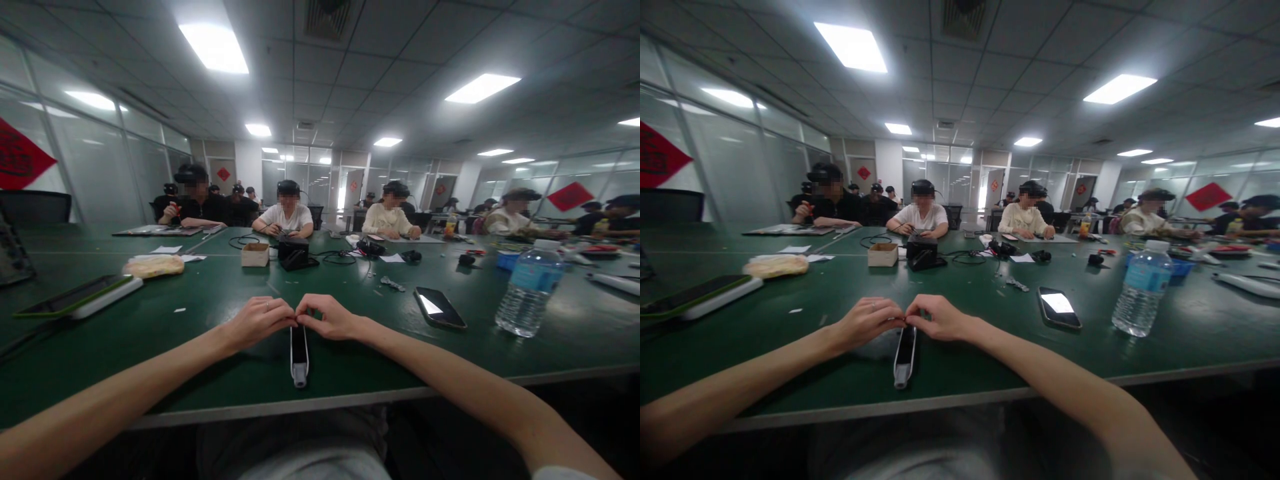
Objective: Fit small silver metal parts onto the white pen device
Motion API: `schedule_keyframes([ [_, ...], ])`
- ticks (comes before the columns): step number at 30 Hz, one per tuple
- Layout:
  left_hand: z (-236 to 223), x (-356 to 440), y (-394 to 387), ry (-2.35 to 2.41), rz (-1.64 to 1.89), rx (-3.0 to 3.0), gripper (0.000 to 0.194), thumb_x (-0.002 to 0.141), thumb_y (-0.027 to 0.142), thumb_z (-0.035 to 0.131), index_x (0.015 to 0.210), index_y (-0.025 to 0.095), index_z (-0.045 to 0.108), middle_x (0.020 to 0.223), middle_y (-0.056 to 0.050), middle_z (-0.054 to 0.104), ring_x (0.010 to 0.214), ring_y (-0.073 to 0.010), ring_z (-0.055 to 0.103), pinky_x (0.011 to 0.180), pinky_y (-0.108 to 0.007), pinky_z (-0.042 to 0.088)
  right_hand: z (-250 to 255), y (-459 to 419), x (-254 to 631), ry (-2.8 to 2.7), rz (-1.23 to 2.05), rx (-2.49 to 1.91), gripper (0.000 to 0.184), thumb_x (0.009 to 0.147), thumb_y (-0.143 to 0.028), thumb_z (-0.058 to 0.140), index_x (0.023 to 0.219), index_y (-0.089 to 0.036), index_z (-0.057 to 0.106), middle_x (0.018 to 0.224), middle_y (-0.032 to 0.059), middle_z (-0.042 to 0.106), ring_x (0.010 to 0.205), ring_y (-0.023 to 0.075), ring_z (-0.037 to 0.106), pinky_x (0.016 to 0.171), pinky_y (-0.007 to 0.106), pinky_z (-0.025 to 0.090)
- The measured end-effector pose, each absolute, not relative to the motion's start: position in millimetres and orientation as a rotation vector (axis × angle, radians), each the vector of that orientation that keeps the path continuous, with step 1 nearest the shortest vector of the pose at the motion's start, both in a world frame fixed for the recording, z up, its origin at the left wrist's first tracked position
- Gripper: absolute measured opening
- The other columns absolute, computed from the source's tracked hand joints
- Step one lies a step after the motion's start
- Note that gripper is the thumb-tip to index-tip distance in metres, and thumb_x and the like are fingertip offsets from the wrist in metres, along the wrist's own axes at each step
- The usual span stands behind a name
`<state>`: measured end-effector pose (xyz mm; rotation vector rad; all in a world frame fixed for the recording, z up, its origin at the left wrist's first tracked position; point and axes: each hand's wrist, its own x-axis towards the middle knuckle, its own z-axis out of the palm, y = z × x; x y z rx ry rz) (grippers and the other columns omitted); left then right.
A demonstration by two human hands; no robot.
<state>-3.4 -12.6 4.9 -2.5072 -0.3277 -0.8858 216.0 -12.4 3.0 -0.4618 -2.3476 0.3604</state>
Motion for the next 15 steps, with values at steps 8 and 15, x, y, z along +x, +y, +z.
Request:
schedule_keyframes([
  [8,5.8,-2.5,-13.6,-0.308,-0.874,-2.490,0.026,0.098,0.032,0.044,0.087,0.017,0.063,0.076,-0.001,0.067,0.062,-0.0092,0.058,0.061,-0.020,0.043,3.5,-11.6,216.4,-2.380,0.339,-0.435,0.009,0.086,-0.021,0.057,0.083,-0.014,0.062,0.079,0.0032,0.062,0.072,0.0129,0.056,0.069,0.025,0.045],
  [15,3.1,-3.8,-12.2,-0.284,-0.908,-2.456,0.025,0.097,0.032,0.046,0.084,0.017,0.062,0.074,0.000,0.066,0.062,-0.0094,0.058,0.062,-0.021,0.043,2.1,-11.6,215.8,-2.398,0.272,-0.426,0.012,0.088,-0.023,0.055,0.083,-0.014,0.062,0.079,0.0040,0.063,0.074,0.0137,0.056,0.071,0.025,0.046],
])
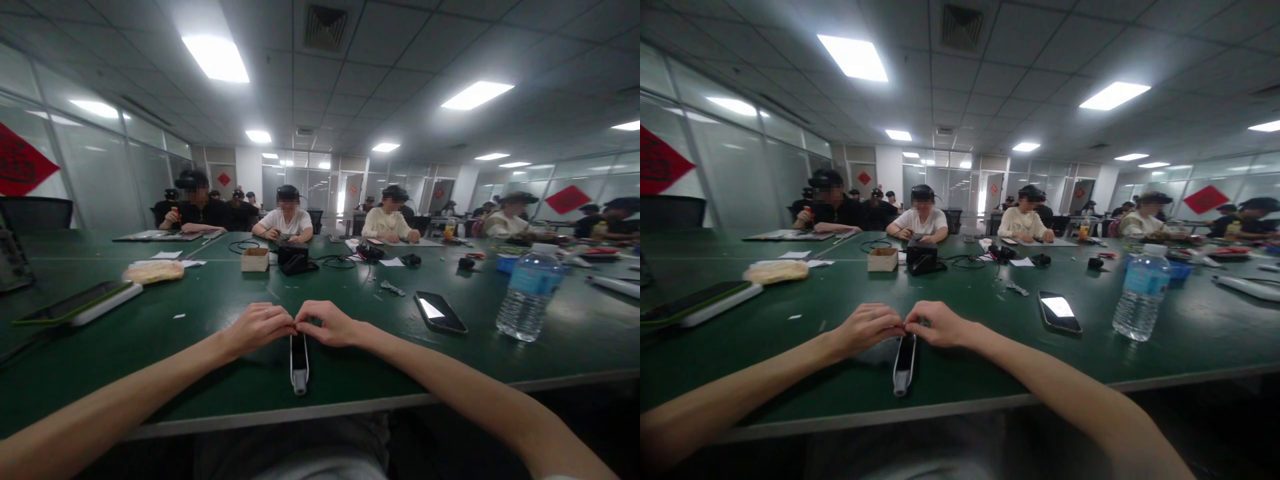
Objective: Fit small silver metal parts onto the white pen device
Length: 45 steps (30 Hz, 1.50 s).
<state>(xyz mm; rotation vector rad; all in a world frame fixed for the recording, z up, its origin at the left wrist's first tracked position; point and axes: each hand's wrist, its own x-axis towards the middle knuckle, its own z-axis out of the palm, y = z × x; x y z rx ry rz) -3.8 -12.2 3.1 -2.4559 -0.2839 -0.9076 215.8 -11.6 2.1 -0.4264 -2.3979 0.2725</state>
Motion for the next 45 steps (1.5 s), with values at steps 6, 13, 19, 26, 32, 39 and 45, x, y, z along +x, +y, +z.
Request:
schedule_keyframes([
  [6,3.6,-3.8,-12.4,-0.276,-0.915,-2.425,0.023,0.097,0.030,0.047,0.084,0.017,0.062,0.073,0.000,0.067,0.060,-0.0092,0.058,0.061,-0.021,0.043,3.9,-12.6,215.9,-2.429,0.213,-0.440,0.013,0.089,-0.023,0.053,0.083,-0.014,0.061,0.079,0.0045,0.062,0.074,0.0140,0.056,0.072,0.026,0.046],
  [13,3.5,-3.2,-12.6,-0.276,-0.915,-2.419,0.019,0.095,0.027,0.050,0.084,0.017,0.062,0.074,-0.001,0.068,0.060,-0.0090,0.061,0.060,-0.020,0.046,4.4,-13.6,216.2,-2.403,0.182,-0.460,0.013,0.090,-0.023,0.052,0.084,-0.014,0.060,0.081,0.0049,0.062,0.075,0.0142,0.056,0.073,0.027,0.047],
  [19,2.6,-0.5,-13.5,-0.326,-0.979,-2.310,0.015,0.093,0.025,0.052,0.085,0.017,0.061,0.075,0.001,0.070,0.061,-0.0097,0.063,0.060,-0.021,0.047,0.4,-10.0,215.6,-2.342,0.180,-0.497,0.013,0.091,-0.024,0.052,0.085,-0.015,0.060,0.082,0.0048,0.062,0.076,0.0142,0.056,0.073,0.027,0.047],
  [26,2.9,1.5,-14.7,-0.400,-1.000,-2.318,0.012,0.091,0.025,0.054,0.086,0.018,0.062,0.073,0.001,0.069,0.059,-0.0098,0.063,0.058,-0.020,0.047,-2.3,-7.7,215.9,-2.300,0.194,-0.479,0.010,0.089,-0.022,0.055,0.090,-0.015,0.062,0.084,0.0055,0.063,0.078,0.0148,0.058,0.073,0.027,0.047],
  [32,3.1,0.2,-15.6,-0.434,-0.985,-2.341,0.013,0.092,0.025,0.051,0.089,0.017,0.061,0.075,0.000,0.068,0.060,-0.0099,0.062,0.058,-0.020,0.047,-2.7,-8.6,214.9,-2.299,0.194,-0.478,0.011,0.089,-0.021,0.055,0.092,-0.015,0.064,0.086,0.0059,0.064,0.080,0.0151,0.058,0.074,0.028,0.047],
  [39,0.8,0.1,-14.9,-0.457,-0.984,-2.385,0.010,0.091,0.025,0.052,0.092,0.018,0.058,0.076,0.000,0.068,0.061,-0.0108,0.063,0.057,-0.021,0.048,-3.4,-9.0,213.3,-2.295,0.199,-0.499,0.013,0.089,-0.021,0.054,0.090,-0.015,0.065,0.086,0.0070,0.065,0.080,0.0160,0.059,0.073,0.029,0.048],
  [45,-0.4,-1.0,-13.1,-0.479,-0.944,-2.423,0.010,0.091,0.024,0.051,0.095,0.018,0.058,0.077,-0.001,0.067,0.060,-0.0106,0.063,0.057,-0.021,0.048,-1.7,-10.7,214.0,-2.329,0.218,-0.514,0.013,0.089,-0.021,0.054,0.093,-0.016,0.065,0.088,0.0067,0.064,0.081,0.0157,0.059,0.075,0.029,0.048],
])
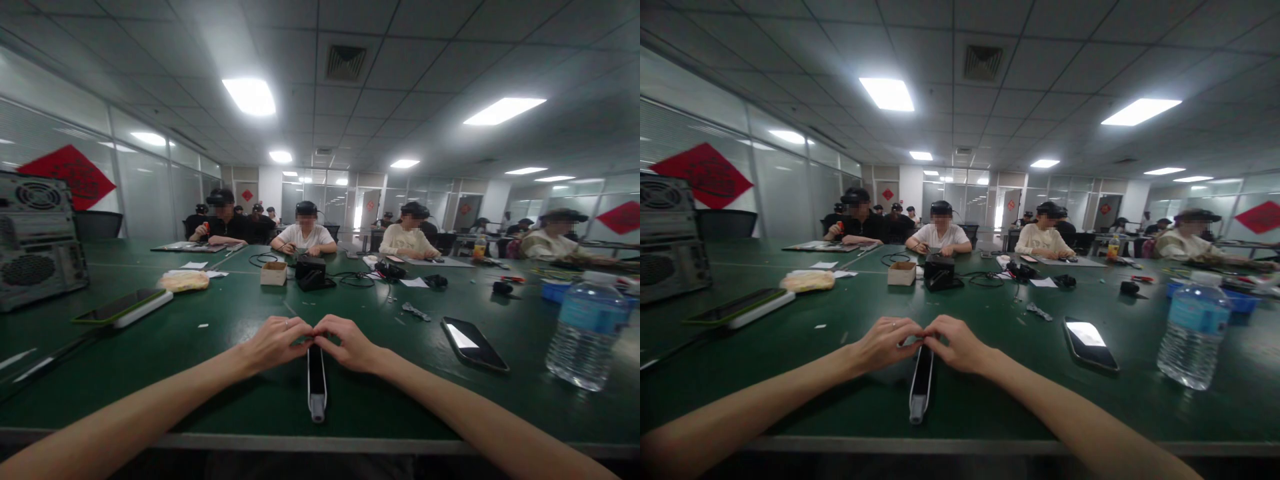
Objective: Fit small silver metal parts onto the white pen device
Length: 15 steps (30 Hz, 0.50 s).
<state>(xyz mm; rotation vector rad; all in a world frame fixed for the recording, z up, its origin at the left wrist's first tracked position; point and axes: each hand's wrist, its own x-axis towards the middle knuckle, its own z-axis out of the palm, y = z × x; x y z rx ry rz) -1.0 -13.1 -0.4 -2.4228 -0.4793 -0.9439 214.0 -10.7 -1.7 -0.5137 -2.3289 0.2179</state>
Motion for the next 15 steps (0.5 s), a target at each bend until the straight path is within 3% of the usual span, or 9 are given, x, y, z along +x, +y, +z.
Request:
schedule_keyframes([
  [8,1.7,-1.5,-12.8,-0.440,-0.820,-2.445,0.009,0.087,0.020,0.051,0.093,0.017,0.056,0.076,-0.001,0.065,0.061,-0.0117,0.061,0.056,-0.021,0.045,-5.0,-9.5,212.8,-2.370,0.184,-0.478,0.014,0.089,-0.021,0.055,0.096,-0.015,0.065,0.091,0.0070,0.064,0.085,0.0159,0.059,0.078,0.028,0.048],
  [15,10.9,-17.8,3.4,-0.675,-0.631,-2.720,0.011,0.078,0.020,0.054,0.088,0.018,0.057,0.073,0.002,0.060,0.057,-0.0099,0.055,0.054,-0.020,0.039,1.3,2.2,224.6,-2.400,-0.082,-0.557,0.012,0.089,-0.024,0.054,0.090,-0.015,0.062,0.090,0.0083,0.063,0.084,0.0173,0.056,0.079,0.031,0.046],
])
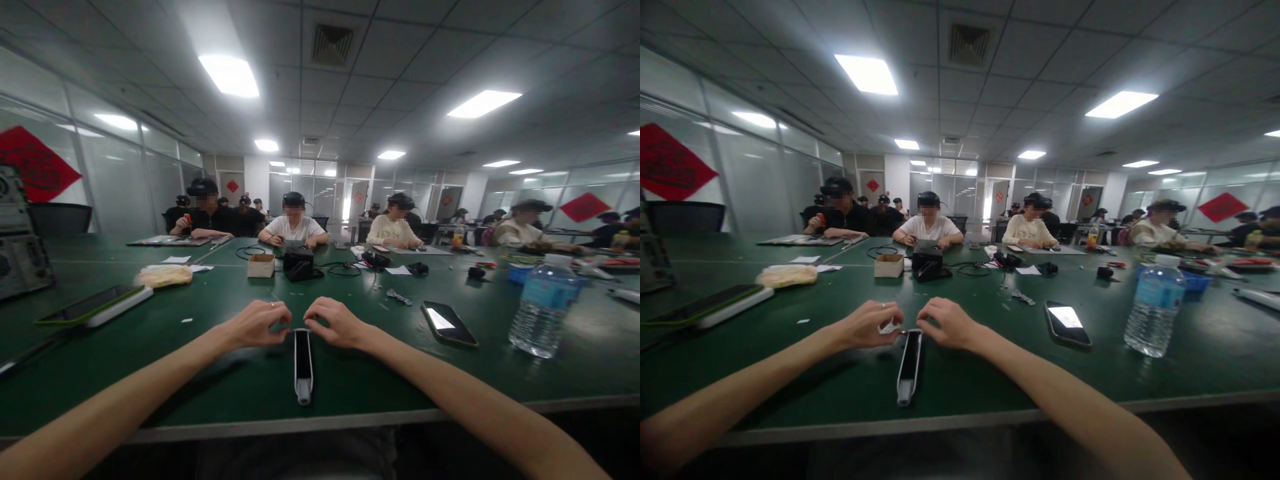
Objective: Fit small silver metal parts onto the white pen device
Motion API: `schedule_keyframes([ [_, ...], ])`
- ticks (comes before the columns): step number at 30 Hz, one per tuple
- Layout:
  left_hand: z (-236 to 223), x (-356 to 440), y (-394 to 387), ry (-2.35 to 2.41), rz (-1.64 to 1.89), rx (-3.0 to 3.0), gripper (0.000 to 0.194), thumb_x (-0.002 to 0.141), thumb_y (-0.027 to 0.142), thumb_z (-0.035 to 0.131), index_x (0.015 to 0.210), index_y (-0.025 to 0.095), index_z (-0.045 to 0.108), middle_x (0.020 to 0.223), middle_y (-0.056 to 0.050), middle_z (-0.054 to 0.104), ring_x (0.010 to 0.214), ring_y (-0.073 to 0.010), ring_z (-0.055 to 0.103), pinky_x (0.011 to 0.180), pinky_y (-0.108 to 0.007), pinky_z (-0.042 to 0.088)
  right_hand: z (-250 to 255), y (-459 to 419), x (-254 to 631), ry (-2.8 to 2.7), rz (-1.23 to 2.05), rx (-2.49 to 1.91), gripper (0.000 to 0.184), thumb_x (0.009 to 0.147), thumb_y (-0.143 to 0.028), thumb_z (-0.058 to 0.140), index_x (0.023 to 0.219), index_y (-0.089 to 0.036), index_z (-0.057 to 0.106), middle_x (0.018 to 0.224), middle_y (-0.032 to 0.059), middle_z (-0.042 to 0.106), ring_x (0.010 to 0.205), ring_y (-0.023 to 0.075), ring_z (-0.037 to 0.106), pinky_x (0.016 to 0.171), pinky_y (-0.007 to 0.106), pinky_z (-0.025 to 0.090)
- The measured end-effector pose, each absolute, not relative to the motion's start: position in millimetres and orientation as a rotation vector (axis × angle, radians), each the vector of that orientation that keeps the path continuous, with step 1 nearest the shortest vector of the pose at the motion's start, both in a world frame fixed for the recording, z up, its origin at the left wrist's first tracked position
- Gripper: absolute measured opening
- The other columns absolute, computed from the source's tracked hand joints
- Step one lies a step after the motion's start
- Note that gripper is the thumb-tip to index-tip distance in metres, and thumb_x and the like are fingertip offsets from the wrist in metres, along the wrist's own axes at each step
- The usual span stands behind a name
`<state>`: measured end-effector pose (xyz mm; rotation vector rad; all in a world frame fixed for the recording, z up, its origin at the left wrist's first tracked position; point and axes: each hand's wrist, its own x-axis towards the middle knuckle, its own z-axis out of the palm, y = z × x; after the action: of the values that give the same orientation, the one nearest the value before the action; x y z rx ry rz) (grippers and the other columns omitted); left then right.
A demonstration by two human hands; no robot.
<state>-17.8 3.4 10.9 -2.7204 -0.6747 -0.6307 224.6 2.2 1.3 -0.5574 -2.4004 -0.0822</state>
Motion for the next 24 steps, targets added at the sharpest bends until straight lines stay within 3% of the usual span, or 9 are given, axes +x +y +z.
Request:
schedule_keyframes([
  [5,13.8,-30.1,12.8,-0.839,-0.516,-2.918,0.010,0.080,0.024,0.055,0.087,0.018,0.059,0.073,0.003,0.059,0.057,-0.0098,0.054,0.055,-0.019,0.038,6.3,16.0,242.1,-2.593,-0.175,-0.743,0.016,0.087,-0.028,0.056,0.085,-0.014,0.063,0.084,0.0068,0.061,0.076,0.0158,0.054,0.072,0.029,0.043],
  [9,14.9,-26.6,9.3,-0.879,-0.481,-2.992,0.012,0.079,0.025,0.056,0.086,0.017,0.060,0.072,0.002,0.061,0.059,-0.0106,0.055,0.056,-0.019,0.040,6.2,19.8,247.8,-2.715,-0.136,-0.803,0.012,0.085,-0.021,0.055,0.082,-0.013,0.064,0.081,0.0056,0.061,0.072,0.0144,0.052,0.069,0.027,0.040],
  [24,8.2,-19.9,9.1,-1.020,-0.413,-2.993,0.017,0.082,0.031,0.055,0.090,0.018,0.062,0.073,0.002,0.063,0.062,-0.0121,0.057,0.058,-0.021,0.041,3.3,9.9,238.4,-2.773,-0.148,-0.682,0.013,0.084,-0.022,0.056,0.074,-0.015,0.061,0.073,0.0019,0.055,0.068,0.0123,0.048,0.065,0.024,0.035],
])
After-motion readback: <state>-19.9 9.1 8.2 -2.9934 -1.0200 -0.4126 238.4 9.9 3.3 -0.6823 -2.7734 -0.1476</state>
